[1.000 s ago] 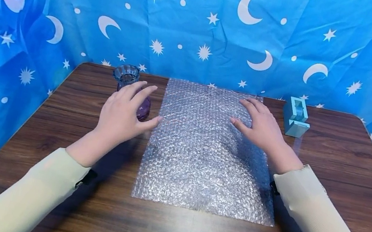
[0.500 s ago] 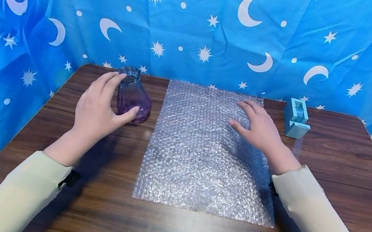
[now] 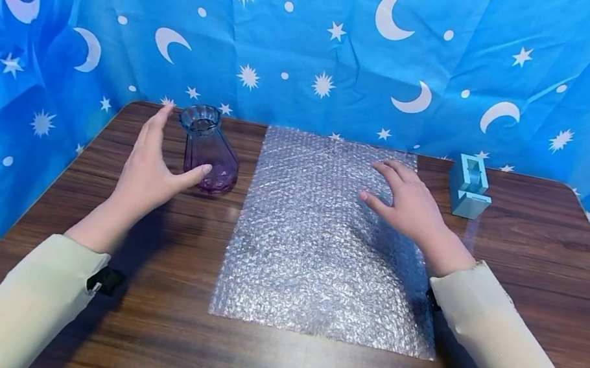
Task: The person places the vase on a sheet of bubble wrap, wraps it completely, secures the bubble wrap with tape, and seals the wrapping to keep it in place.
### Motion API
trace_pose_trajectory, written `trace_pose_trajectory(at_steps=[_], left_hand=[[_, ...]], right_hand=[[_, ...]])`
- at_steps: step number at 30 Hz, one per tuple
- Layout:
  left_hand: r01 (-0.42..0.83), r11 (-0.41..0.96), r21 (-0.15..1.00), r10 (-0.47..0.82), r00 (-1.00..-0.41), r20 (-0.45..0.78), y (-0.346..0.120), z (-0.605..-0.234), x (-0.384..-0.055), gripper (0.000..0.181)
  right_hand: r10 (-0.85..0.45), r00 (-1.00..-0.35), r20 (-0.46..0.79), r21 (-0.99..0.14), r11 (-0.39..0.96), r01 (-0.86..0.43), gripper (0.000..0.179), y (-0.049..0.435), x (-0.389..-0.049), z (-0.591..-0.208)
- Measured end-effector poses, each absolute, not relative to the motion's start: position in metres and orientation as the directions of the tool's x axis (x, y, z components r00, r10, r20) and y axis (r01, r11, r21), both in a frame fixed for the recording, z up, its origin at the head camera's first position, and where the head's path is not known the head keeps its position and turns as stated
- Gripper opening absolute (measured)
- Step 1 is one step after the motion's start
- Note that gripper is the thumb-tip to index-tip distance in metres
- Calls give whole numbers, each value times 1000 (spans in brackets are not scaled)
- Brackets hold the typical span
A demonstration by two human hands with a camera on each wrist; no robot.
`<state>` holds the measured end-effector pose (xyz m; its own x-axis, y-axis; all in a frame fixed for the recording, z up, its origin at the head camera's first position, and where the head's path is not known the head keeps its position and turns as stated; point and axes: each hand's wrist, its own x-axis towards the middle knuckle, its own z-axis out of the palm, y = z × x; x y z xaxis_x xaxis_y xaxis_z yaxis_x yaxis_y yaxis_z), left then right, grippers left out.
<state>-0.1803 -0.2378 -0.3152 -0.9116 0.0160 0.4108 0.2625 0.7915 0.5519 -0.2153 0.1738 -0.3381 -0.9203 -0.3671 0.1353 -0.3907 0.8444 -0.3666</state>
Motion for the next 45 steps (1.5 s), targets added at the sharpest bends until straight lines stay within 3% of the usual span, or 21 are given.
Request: trace_pose_trajectory(at_steps=[7,20,38,45], left_hand=[[208,670,713,8,-962,273,-245,-322,-190,108],[86,568,818,11,-995,97,-254,-327,-204,107],[-55,567,822,30,-996,-87,-261,-344,-216,111],[-93,485,869,63,-988,-141,-260,-348,-217,107]], right_hand=[[-379,-917,124,-360,844,-397,69,175,-217,-340],[-396,-909,128,-357,837,-415,68,173,-219,-341],[-393,-915,86,-373,839,-396,70,172,-219,-344],[-391,-917,78,-371,842,-391,71,172,-219,-343]])
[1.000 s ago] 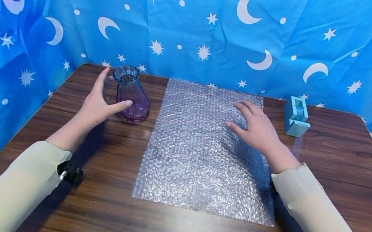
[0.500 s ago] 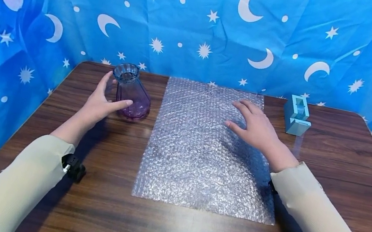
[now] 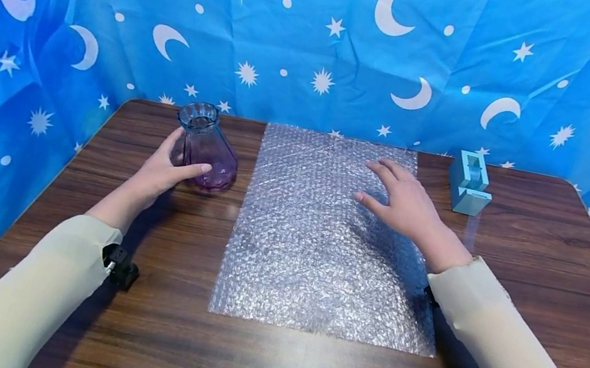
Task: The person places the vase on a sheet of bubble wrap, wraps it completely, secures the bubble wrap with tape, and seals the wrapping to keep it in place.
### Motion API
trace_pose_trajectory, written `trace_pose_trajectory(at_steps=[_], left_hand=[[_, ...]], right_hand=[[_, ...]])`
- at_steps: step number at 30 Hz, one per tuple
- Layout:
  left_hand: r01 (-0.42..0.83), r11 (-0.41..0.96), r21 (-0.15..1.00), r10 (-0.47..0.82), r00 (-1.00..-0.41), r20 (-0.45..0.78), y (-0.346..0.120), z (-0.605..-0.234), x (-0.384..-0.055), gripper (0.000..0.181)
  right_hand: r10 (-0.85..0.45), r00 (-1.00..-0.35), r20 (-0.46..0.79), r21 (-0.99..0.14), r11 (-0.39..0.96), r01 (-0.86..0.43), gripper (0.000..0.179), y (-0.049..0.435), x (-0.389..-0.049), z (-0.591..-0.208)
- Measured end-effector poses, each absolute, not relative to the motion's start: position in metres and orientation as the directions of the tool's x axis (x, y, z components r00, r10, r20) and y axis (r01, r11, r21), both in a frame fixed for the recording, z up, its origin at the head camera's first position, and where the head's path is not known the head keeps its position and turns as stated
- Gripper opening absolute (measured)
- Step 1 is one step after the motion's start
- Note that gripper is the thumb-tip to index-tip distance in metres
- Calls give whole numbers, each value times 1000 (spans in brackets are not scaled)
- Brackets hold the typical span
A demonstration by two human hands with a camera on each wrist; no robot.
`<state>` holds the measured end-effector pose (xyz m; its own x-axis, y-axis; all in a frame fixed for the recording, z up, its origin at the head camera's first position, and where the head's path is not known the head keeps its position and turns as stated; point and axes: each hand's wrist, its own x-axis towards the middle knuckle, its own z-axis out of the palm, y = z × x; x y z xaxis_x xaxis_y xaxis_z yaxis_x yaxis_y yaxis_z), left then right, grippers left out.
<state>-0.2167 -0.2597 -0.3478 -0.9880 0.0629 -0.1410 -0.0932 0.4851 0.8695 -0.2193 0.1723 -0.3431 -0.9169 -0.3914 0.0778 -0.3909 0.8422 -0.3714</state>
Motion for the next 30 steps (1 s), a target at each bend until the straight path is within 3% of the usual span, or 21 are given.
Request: trace_pose_trajectory(at_steps=[16,30], left_hand=[[-73,421,904,123,-983,-137,-259,-360,-229,100],[-104,493,864,108,-978,-180,-258,-358,-228,98]], right_hand=[[-402,-913,68,-375,838,-397,69,172,-219,-343],[-416,-907,64,-365,836,-409,69,174,-219,-345]])
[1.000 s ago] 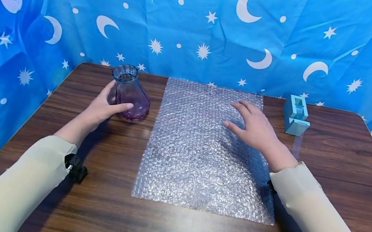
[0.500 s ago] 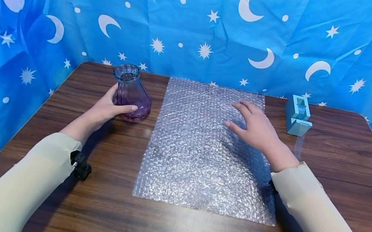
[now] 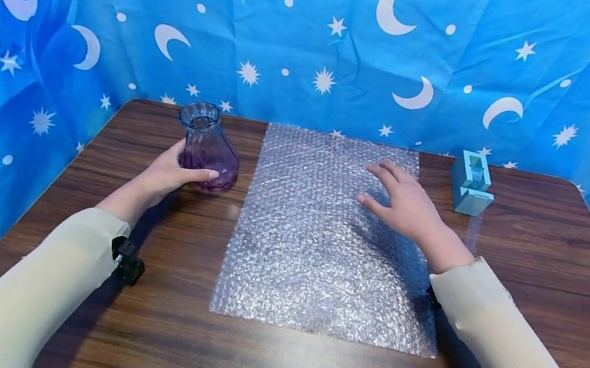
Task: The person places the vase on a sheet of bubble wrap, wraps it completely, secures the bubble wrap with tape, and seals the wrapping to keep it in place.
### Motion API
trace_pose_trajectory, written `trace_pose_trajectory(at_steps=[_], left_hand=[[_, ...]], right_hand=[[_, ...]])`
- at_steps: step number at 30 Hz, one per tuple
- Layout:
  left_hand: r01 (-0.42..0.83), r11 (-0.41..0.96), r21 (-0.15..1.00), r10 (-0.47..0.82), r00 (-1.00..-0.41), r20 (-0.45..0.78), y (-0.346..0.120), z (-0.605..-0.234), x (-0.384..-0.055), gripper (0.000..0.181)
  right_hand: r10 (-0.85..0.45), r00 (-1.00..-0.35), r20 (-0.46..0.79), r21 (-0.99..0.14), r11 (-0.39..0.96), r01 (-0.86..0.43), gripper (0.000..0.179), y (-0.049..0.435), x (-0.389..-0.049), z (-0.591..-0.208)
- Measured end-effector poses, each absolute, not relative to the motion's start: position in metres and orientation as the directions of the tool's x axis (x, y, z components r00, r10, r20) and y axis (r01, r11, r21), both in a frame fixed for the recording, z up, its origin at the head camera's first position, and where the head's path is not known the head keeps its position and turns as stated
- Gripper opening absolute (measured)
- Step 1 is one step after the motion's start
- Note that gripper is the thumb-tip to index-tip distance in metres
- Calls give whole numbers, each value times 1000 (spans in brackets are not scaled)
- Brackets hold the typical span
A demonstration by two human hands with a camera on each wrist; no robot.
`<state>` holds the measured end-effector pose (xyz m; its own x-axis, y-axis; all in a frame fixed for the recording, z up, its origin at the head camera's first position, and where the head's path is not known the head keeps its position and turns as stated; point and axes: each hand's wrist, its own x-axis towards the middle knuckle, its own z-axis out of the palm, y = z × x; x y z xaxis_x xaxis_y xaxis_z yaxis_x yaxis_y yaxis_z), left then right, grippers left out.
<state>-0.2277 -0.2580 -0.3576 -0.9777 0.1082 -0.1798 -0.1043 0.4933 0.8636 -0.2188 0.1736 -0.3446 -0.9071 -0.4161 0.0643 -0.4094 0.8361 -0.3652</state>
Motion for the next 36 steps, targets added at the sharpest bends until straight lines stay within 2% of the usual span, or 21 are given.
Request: trace_pose_trajectory(at_steps=[22,36], left_hand=[[-126,552,824,38,-984,-176,-264,-358,-224,101],[-37,518,855,46,-996,-71,-265,-334,-218,90]], right_hand=[[-412,-911,21,-375,841,-389,70,180,-217,-348],[-372,-928,36,-390,849,-356,69,195,-214,-328]])
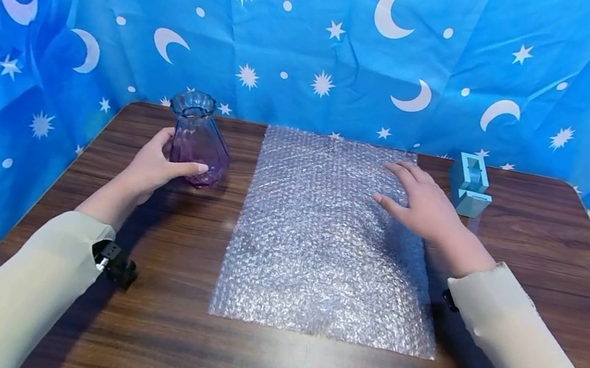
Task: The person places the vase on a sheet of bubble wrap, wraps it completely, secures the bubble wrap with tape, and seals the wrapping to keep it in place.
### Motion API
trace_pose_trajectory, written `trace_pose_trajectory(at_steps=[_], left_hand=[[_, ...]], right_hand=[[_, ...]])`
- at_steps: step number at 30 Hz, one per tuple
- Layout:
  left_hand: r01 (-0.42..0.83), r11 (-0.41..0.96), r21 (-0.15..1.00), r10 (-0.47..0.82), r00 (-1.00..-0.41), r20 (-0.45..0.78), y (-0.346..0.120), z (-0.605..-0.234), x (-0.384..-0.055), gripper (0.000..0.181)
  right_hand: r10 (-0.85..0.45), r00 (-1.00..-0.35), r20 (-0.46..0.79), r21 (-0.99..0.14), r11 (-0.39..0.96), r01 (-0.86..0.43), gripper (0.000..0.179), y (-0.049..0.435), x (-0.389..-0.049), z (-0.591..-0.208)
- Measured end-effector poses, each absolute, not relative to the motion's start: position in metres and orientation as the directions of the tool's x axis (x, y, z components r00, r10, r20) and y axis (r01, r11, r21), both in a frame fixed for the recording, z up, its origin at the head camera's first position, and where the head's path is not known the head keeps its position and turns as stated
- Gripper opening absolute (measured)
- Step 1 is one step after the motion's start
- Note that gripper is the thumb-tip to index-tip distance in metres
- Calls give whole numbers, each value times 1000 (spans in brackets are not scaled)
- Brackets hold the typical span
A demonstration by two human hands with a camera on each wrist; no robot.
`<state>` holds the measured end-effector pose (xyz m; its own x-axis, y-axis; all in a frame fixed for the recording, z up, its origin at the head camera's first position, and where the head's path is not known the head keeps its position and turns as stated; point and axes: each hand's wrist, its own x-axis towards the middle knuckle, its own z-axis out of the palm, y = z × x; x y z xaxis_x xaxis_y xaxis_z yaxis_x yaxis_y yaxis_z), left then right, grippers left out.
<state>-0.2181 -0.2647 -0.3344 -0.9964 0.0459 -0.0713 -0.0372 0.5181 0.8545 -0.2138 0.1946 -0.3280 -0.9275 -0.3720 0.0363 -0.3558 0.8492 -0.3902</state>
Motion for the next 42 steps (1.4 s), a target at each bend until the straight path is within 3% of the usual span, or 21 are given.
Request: trace_pose_trajectory(at_steps=[19,42], left_hand=[[93,625,775,124,-992,18,-242,-308,-212,91],[277,753,596,234,-960,151,-188,-295,-206,91]], right_hand=[[-381,-909,170,-374,828,-417,73,196,-207,-290],[-453,-872,188,-398,776,-489,82,160,-194,-267]])
